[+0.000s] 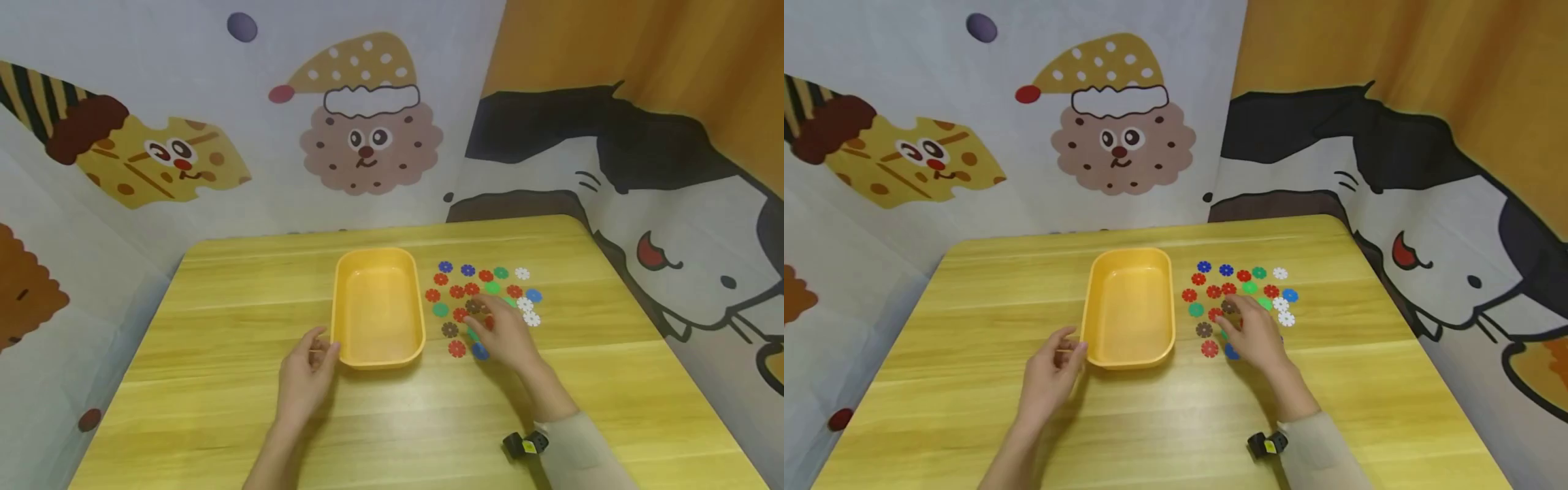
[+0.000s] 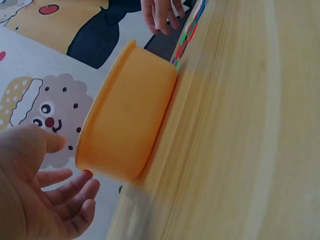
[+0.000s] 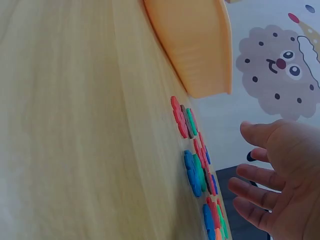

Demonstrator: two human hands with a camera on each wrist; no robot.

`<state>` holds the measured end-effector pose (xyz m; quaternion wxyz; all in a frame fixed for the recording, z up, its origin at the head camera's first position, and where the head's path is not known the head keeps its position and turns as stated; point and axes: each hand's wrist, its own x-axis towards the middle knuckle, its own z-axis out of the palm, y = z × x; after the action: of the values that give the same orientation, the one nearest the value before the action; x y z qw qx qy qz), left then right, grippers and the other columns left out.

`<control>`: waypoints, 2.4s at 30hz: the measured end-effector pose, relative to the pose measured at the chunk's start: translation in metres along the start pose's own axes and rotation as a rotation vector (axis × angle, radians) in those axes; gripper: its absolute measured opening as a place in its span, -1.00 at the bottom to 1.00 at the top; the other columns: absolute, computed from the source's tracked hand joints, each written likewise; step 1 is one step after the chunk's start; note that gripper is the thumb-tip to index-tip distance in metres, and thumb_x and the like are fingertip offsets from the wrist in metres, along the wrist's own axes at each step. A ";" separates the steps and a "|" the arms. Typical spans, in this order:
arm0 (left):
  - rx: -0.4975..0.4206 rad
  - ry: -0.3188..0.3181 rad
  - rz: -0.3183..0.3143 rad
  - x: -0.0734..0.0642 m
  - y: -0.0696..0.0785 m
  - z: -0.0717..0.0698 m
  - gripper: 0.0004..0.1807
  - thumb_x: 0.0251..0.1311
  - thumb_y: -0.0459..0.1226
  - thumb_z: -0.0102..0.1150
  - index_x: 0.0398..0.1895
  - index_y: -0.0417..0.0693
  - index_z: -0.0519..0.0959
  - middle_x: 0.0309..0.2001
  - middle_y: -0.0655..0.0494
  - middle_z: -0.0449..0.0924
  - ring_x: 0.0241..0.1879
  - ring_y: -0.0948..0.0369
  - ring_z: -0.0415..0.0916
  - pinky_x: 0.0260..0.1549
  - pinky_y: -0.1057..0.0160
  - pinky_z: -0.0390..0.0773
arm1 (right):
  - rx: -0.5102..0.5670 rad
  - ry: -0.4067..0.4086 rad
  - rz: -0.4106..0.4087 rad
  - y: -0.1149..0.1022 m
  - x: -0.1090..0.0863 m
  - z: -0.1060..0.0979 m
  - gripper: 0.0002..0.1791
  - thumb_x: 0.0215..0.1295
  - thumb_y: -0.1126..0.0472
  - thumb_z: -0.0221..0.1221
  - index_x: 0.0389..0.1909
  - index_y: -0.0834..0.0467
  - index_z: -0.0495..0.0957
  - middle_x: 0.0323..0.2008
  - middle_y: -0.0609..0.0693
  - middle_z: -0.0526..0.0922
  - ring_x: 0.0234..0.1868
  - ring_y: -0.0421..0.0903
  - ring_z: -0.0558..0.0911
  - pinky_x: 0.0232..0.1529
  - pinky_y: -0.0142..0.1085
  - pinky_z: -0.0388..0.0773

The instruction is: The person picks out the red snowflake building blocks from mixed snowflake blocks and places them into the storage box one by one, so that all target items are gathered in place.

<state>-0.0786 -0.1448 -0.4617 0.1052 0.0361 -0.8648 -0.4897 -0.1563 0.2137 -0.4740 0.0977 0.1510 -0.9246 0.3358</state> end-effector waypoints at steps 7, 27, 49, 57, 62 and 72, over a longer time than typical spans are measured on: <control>-0.006 0.022 -0.033 0.000 0.000 0.005 -0.53 0.37 -0.23 0.28 0.24 -0.32 0.51 -0.23 -0.06 0.70 -0.36 0.16 0.64 -0.42 0.39 0.65 | -0.006 -0.011 0.017 0.002 0.003 0.002 -0.49 0.33 0.19 0.35 0.21 0.33 0.52 0.09 0.25 0.64 0.00 0.20 0.65 0.03 0.10 0.65; -0.046 0.016 -0.115 -0.002 -0.002 0.010 -0.60 0.27 -0.35 0.34 0.14 -0.35 0.60 -0.39 0.03 0.65 -0.43 0.22 0.54 -0.46 0.42 0.60 | -0.020 -0.064 0.078 0.010 0.022 0.006 -0.50 0.37 0.14 0.31 0.22 0.31 0.52 -0.09 0.17 0.67 -0.22 0.04 0.63 -0.18 -0.04 0.67; -0.151 -0.018 -0.164 -0.019 0.002 0.008 -0.58 0.20 -0.40 0.38 0.13 -0.33 0.59 -0.45 0.04 0.63 -0.51 0.26 0.55 -0.54 0.42 0.58 | -0.039 -0.117 0.101 0.019 0.048 0.008 -0.48 0.41 0.13 0.27 0.27 0.34 0.48 0.13 0.29 0.61 0.09 0.24 0.61 0.14 0.14 0.58; -0.141 -0.033 -0.174 -0.021 0.000 0.007 -0.56 0.15 -0.46 0.35 0.14 -0.34 0.58 -0.47 0.06 0.60 -0.51 0.26 0.52 -0.55 0.43 0.56 | -0.038 -0.152 0.103 0.022 0.058 0.014 -0.47 0.41 0.13 0.27 0.28 0.31 0.48 0.00 0.23 0.65 -0.02 0.18 0.65 0.03 0.08 0.66; -0.127 -0.031 -0.177 -0.021 0.000 0.006 -0.55 0.14 -0.45 0.36 0.14 -0.33 0.58 -0.47 0.07 0.60 -0.49 0.26 0.52 -0.51 0.42 0.56 | -0.034 -0.187 0.129 0.023 0.063 0.016 -0.46 0.40 0.10 0.29 0.29 0.29 0.48 -0.03 0.22 0.66 0.00 0.18 0.64 0.06 0.08 0.64; -0.093 -0.022 -0.159 -0.020 -0.002 0.007 -0.60 0.25 -0.33 0.35 0.14 -0.27 0.60 -0.45 0.09 0.59 -0.48 0.25 0.50 -0.51 0.40 0.54 | -0.079 -0.210 0.153 0.028 0.071 0.023 -0.51 0.42 0.10 0.27 0.23 0.32 0.52 -0.13 0.18 0.66 -0.11 0.11 0.63 -0.04 0.01 0.66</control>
<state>-0.0606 -0.1365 -0.4703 0.0579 0.0943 -0.8366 -0.5365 -0.2344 0.2041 -0.4879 -0.0195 0.1105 -0.9510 0.2881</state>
